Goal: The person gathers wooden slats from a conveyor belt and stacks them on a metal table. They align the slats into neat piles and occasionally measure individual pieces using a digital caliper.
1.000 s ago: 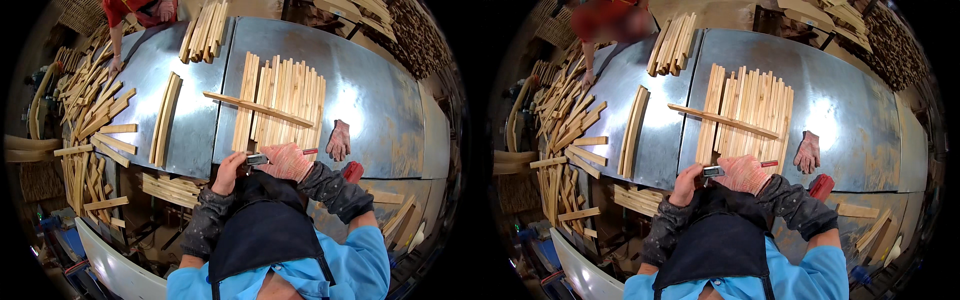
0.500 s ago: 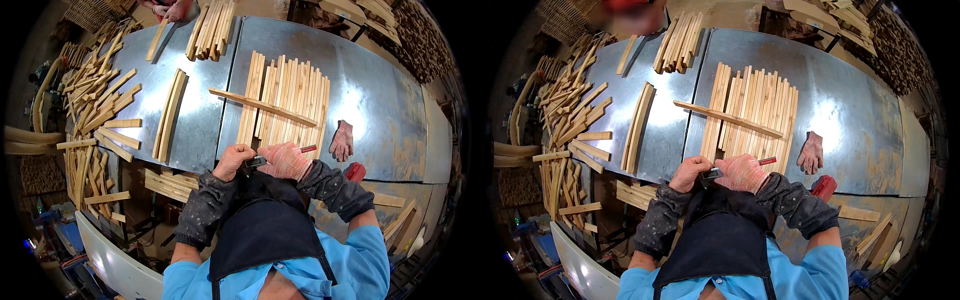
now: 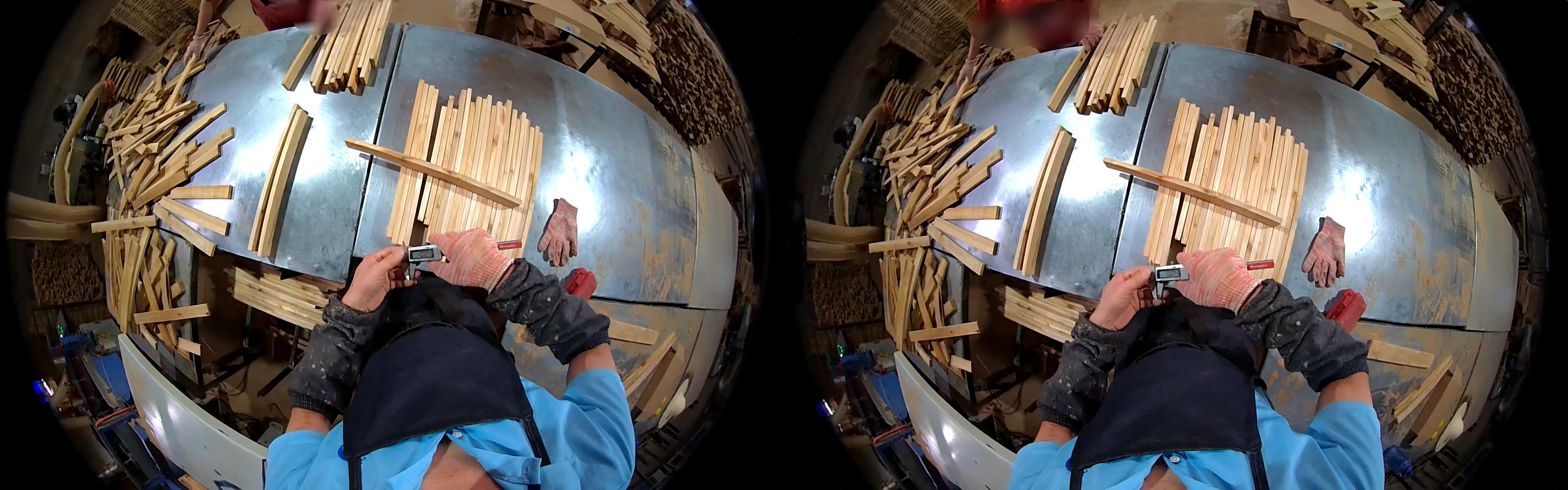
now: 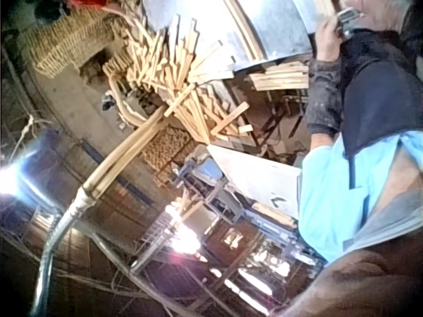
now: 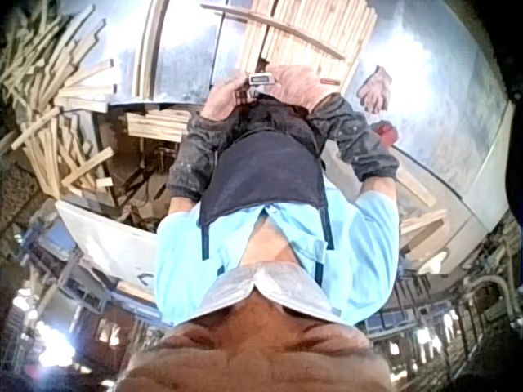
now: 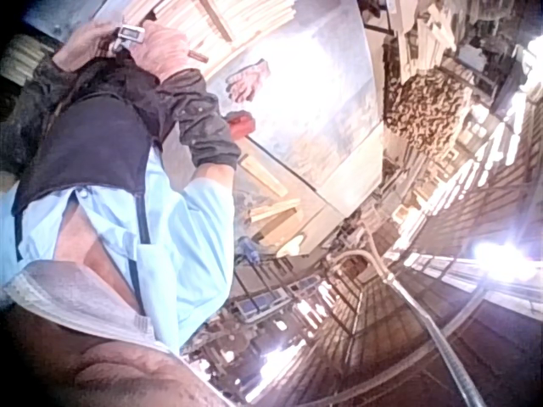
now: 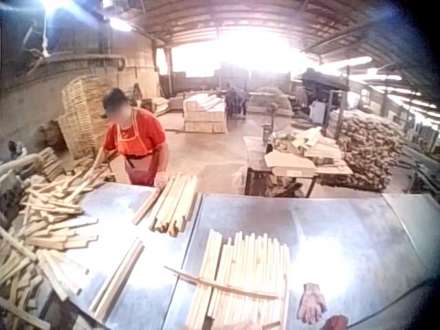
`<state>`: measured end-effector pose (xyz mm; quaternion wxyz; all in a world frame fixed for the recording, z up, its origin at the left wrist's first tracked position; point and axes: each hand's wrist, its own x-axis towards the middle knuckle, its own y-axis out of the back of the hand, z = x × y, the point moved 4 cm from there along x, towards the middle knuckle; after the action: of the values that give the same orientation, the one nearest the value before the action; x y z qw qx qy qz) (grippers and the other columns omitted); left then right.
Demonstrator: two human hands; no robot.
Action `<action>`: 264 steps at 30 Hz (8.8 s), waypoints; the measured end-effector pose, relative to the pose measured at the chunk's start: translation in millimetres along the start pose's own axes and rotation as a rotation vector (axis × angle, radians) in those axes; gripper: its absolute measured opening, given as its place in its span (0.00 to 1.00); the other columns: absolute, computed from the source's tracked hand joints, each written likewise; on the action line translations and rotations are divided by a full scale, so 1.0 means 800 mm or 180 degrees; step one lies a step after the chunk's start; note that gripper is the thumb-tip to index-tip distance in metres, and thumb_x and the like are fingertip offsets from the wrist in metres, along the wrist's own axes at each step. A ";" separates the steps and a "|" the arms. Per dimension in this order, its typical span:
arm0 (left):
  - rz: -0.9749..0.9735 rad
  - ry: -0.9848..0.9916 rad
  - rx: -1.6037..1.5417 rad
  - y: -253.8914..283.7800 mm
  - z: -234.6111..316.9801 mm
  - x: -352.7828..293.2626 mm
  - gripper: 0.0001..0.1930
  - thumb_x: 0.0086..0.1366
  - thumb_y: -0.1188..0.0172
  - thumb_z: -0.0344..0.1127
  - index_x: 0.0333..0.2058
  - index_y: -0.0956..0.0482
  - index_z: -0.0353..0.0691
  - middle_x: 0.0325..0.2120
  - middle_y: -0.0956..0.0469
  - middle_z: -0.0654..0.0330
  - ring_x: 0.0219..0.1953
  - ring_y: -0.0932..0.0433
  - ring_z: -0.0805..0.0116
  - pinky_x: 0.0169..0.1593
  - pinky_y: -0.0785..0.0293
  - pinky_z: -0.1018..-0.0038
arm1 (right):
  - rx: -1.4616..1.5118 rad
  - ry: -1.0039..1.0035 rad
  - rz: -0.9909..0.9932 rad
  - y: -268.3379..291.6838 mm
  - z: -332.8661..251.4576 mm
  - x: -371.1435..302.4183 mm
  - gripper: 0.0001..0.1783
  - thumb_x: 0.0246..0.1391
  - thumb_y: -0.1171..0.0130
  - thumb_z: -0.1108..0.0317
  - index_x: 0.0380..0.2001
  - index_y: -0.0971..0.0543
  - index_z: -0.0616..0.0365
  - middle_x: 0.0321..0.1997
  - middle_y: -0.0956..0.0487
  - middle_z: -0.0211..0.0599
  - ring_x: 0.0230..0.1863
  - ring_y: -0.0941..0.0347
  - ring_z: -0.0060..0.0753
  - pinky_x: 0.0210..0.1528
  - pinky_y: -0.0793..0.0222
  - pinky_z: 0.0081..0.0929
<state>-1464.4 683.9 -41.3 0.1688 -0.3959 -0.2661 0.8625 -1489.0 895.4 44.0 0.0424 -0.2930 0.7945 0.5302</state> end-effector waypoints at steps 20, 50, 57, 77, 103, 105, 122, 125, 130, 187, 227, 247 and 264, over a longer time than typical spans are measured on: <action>-0.0438 -0.0403 -0.1074 0.008 -0.035 0.008 0.10 0.80 0.41 0.37 0.52 0.19 0.39 0.41 0.14 0.55 0.39 0.14 0.66 0.46 0.15 0.67 | 0.0344 0.0052 -0.0218 0.010 -0.002 0.006 0.37 0.60 0.31 0.40 0.61 0.20 0.57 0.47 0.13 0.53 0.49 0.14 0.54 0.51 0.19 0.42; 0.0810 -0.0644 0.0092 -0.013 -0.061 0.039 0.12 0.66 0.32 0.27 0.46 0.23 0.40 0.32 0.20 0.67 0.27 0.26 0.79 0.29 0.31 0.77 | -0.0086 -0.0168 -0.0362 -0.048 0.008 0.036 0.22 0.58 0.34 0.49 0.45 0.20 0.54 0.39 0.13 0.45 0.47 0.15 0.53 0.47 0.21 0.51; 0.0762 -0.0610 0.0182 -0.011 -0.054 0.042 0.12 0.67 0.33 0.28 0.47 0.23 0.41 0.33 0.20 0.68 0.27 0.26 0.80 0.30 0.32 0.79 | -0.0075 -0.0245 -0.0500 -0.044 0.006 0.044 0.22 0.58 0.33 0.50 0.46 0.20 0.55 0.39 0.14 0.45 0.46 0.15 0.54 0.47 0.21 0.51; 0.0844 -0.0530 0.0356 -0.022 -0.047 0.047 0.09 0.70 0.35 0.28 0.45 0.25 0.42 0.30 0.22 0.69 0.25 0.28 0.81 0.28 0.34 0.79 | 0.0031 -0.0325 -0.0434 -0.047 0.018 0.045 0.22 0.59 0.34 0.49 0.46 0.20 0.55 0.39 0.14 0.48 0.46 0.16 0.57 0.47 0.21 0.53; 0.0326 -0.0556 -0.0346 -0.005 -0.054 0.047 0.05 0.79 0.47 0.32 0.47 0.25 0.40 0.33 0.23 0.65 0.30 0.25 0.73 0.37 0.26 0.71 | 0.0343 -0.0171 -0.0302 -0.042 0.027 0.040 0.25 0.59 0.35 0.43 0.46 0.19 0.53 0.41 0.13 0.46 0.48 0.15 0.56 0.48 0.22 0.52; 0.0298 -0.0594 -0.0332 -0.003 -0.056 0.049 0.05 0.79 0.47 0.33 0.48 0.25 0.41 0.34 0.23 0.65 0.31 0.25 0.73 0.37 0.26 0.71 | 0.0347 -0.0192 -0.0359 -0.039 0.027 0.042 0.25 0.59 0.35 0.43 0.46 0.19 0.53 0.40 0.13 0.47 0.48 0.16 0.56 0.48 0.22 0.51; 0.0414 -0.0584 -0.0350 -0.011 -0.045 0.049 0.07 0.79 0.48 0.32 0.49 0.24 0.39 0.33 0.23 0.65 0.31 0.25 0.74 0.38 0.25 0.72 | 0.0385 -0.0255 -0.0425 -0.027 0.024 0.047 0.25 0.60 0.36 0.43 0.46 0.19 0.54 0.40 0.13 0.47 0.47 0.16 0.56 0.47 0.22 0.51; 0.0431 -0.0783 -0.0041 -0.003 -0.047 0.054 0.07 0.78 0.47 0.33 0.48 0.23 0.39 0.34 0.22 0.65 0.31 0.24 0.74 0.37 0.24 0.72 | 0.0280 -0.0243 -0.0363 -0.030 0.026 0.050 0.25 0.59 0.35 0.43 0.45 0.19 0.53 0.40 0.13 0.47 0.47 0.16 0.56 0.47 0.22 0.52; 0.0610 -0.0424 0.0137 -0.001 -0.034 0.058 0.06 0.75 0.41 0.35 0.43 0.22 0.41 0.32 0.21 0.67 0.31 0.24 0.75 0.36 0.25 0.74 | 0.0171 -0.0294 -0.0461 -0.026 0.022 0.048 0.25 0.58 0.34 0.44 0.45 0.20 0.54 0.40 0.13 0.46 0.47 0.16 0.56 0.48 0.21 0.52; 0.0477 0.0178 0.0201 0.014 -0.003 0.076 0.02 0.66 0.38 0.27 0.36 0.21 0.37 0.30 0.19 0.61 0.25 0.20 0.67 0.31 0.21 0.70 | -0.0302 0.0065 -0.1019 -0.035 0.013 0.078 0.38 0.60 0.41 0.25 0.47 0.19 0.53 0.38 0.13 0.47 0.46 0.15 0.55 0.47 0.22 0.50; 0.0186 -0.0228 -0.0366 0.026 -0.004 0.045 0.11 0.81 0.44 0.38 0.49 0.20 0.35 0.41 0.16 0.57 0.40 0.15 0.67 0.46 0.15 0.69 | 0.0037 -0.0163 -0.0171 -0.001 0.018 0.070 0.28 0.58 0.35 0.42 0.53 0.17 0.51 0.40 0.13 0.47 0.42 0.15 0.55 0.44 0.21 0.48; 0.0514 -0.0230 -0.0271 0.044 -0.001 0.024 0.11 0.79 0.42 0.35 0.54 0.21 0.36 0.42 0.15 0.60 0.43 0.16 0.69 0.49 0.16 0.67 | 0.0012 0.0083 -0.0328 -0.005 0.014 0.076 0.20 0.60 0.36 0.50 0.43 0.18 0.55 0.37 0.14 0.49 0.43 0.16 0.57 0.45 0.21 0.51; 0.0006 0.0135 -0.1443 0.043 -0.016 0.030 0.15 0.82 0.44 0.47 0.48 0.17 0.42 0.34 0.17 0.66 0.36 0.20 0.73 0.39 0.23 0.72 | 0.0474 -0.0055 0.0147 -0.014 0.025 0.063 0.29 0.55 0.28 0.53 0.56 0.17 0.56 0.43 0.13 0.51 0.45 0.14 0.54 0.49 0.19 0.44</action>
<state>-1472.2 672.5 -83.2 0.0803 -0.4419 -0.4491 0.7724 -1530.0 888.8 6.8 0.0587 -0.2660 0.8379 0.4730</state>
